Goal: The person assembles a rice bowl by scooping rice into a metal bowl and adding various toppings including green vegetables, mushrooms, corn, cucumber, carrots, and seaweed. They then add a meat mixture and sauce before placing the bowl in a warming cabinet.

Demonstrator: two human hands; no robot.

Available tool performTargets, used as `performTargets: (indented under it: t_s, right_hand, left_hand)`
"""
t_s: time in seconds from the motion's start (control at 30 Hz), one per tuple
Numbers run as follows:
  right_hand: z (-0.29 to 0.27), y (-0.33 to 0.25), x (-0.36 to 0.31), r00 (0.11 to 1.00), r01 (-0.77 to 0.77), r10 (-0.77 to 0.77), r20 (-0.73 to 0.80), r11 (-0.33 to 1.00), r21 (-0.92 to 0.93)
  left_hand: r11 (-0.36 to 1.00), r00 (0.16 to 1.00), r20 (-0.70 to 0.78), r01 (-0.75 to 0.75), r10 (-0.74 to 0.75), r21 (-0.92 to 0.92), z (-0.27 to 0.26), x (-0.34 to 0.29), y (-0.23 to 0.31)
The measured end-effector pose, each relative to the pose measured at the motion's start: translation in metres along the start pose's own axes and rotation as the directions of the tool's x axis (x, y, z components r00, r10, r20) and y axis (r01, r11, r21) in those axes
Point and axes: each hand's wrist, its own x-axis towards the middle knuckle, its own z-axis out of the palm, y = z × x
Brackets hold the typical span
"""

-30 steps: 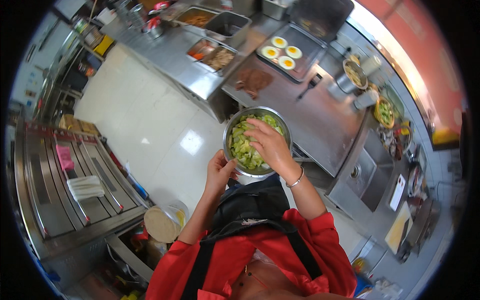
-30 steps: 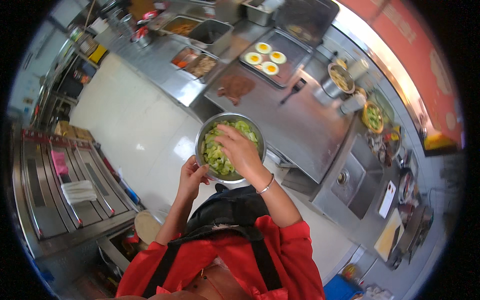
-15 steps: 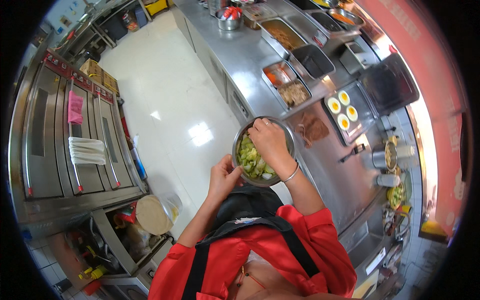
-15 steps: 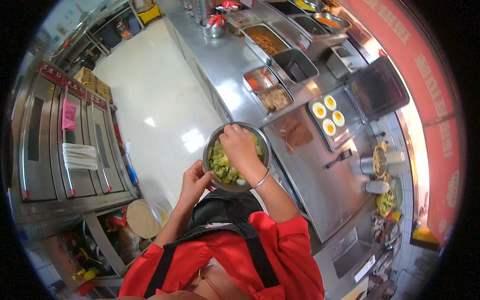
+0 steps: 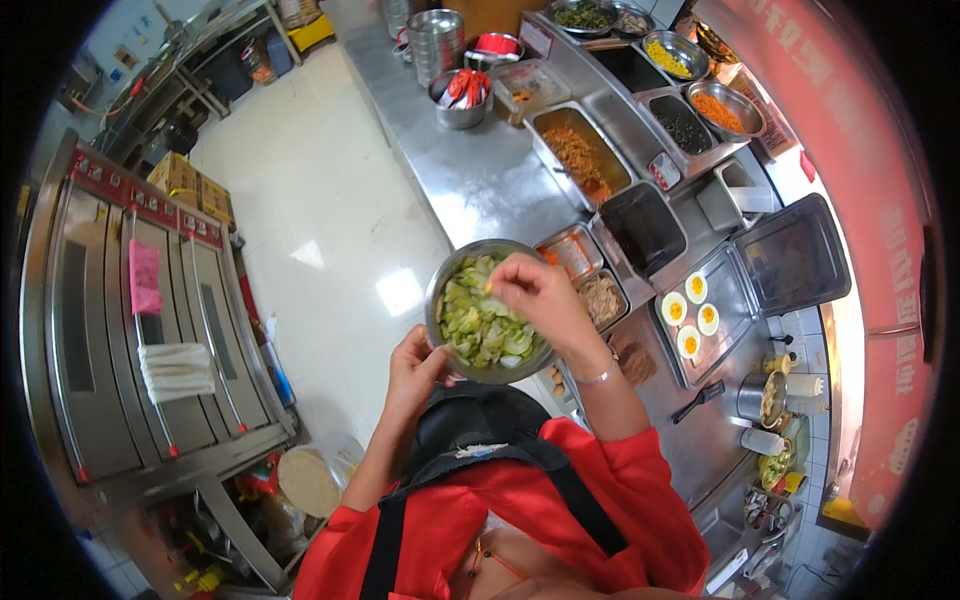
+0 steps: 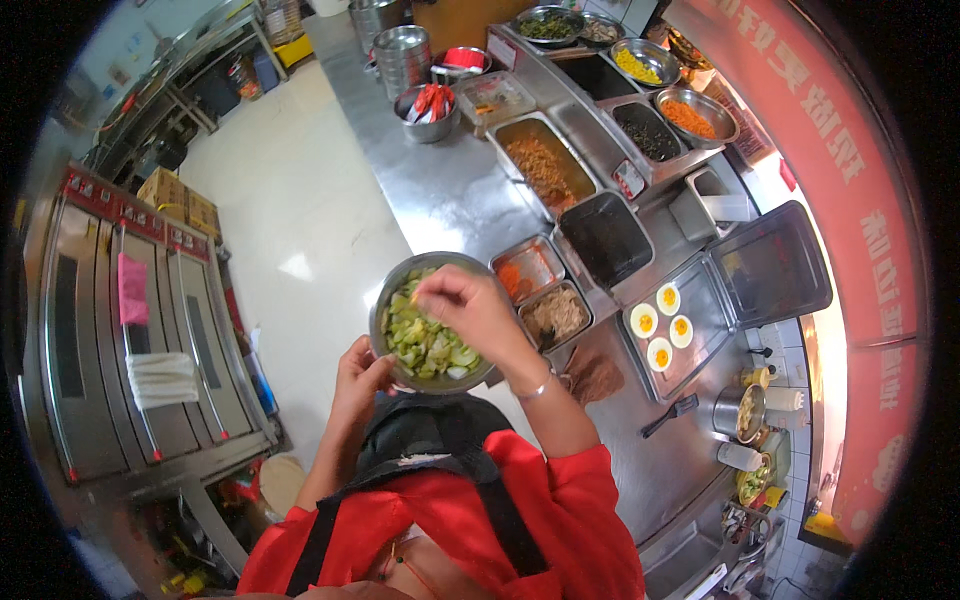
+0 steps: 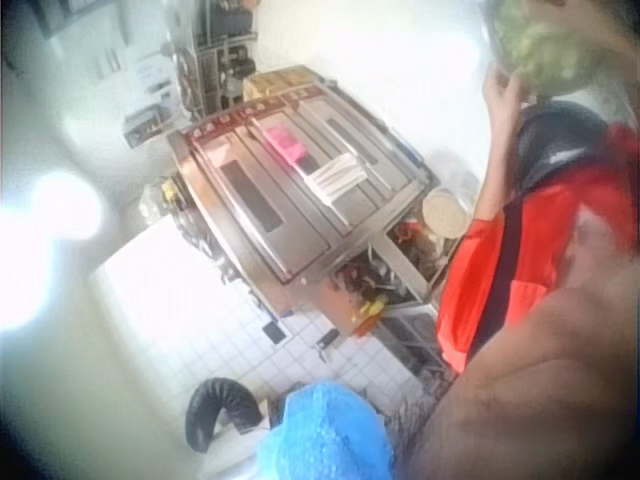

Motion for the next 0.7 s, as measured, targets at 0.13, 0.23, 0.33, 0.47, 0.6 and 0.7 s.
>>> performTargets:
  t_s: [0.13, 0.23, 0.33, 0.47, 0.6, 0.7]
  right_hand:
    - [-0.003, -0.104, 0.025, 0.847, 0.304, -0.388, 0.362, 0.914, 0.269]
    - [0.005, -0.134, 0.043, 0.678, 0.283, -0.595, 0.431, 0.753, 0.594]
    - [0.013, -0.133, 0.066, 0.671, 0.443, -0.680, 0.295, 0.688, 0.575]
    - [0.021, -0.130, 0.113, 0.642, 0.595, -0.710, 0.291, 0.700, 0.394]
    - [0.011, -0.097, 0.153, 0.895, 0.391, -0.438, -0.086, 0.863, -0.319]
    - [-0.009, -0.023, 0.197, 0.744, -0.248, -0.204, -0.636, 0.800, -0.546]
  left_hand:
    - [0.997, 1.000, -0.017, -0.008, 0.007, -0.073, -0.015, 0.042, 0.017]
    - [0.997, 0.999, 0.009, 0.049, -0.049, -0.067, -0.023, 0.072, 0.045]
    - [0.998, 0.997, 0.044, 0.057, -0.056, -0.011, -0.034, 0.108, 0.068]
    - [0.999, 0.989, 0.140, 0.046, -0.046, 0.002, -0.064, 0.162, 0.101]
    - [0.997, 0.975, 0.210, 0.062, -0.068, 0.035, -0.099, 0.218, 0.131]
    - [0.994, 0.957, 0.283, 0.035, -0.064, 0.107, -0.114, 0.256, 0.154]
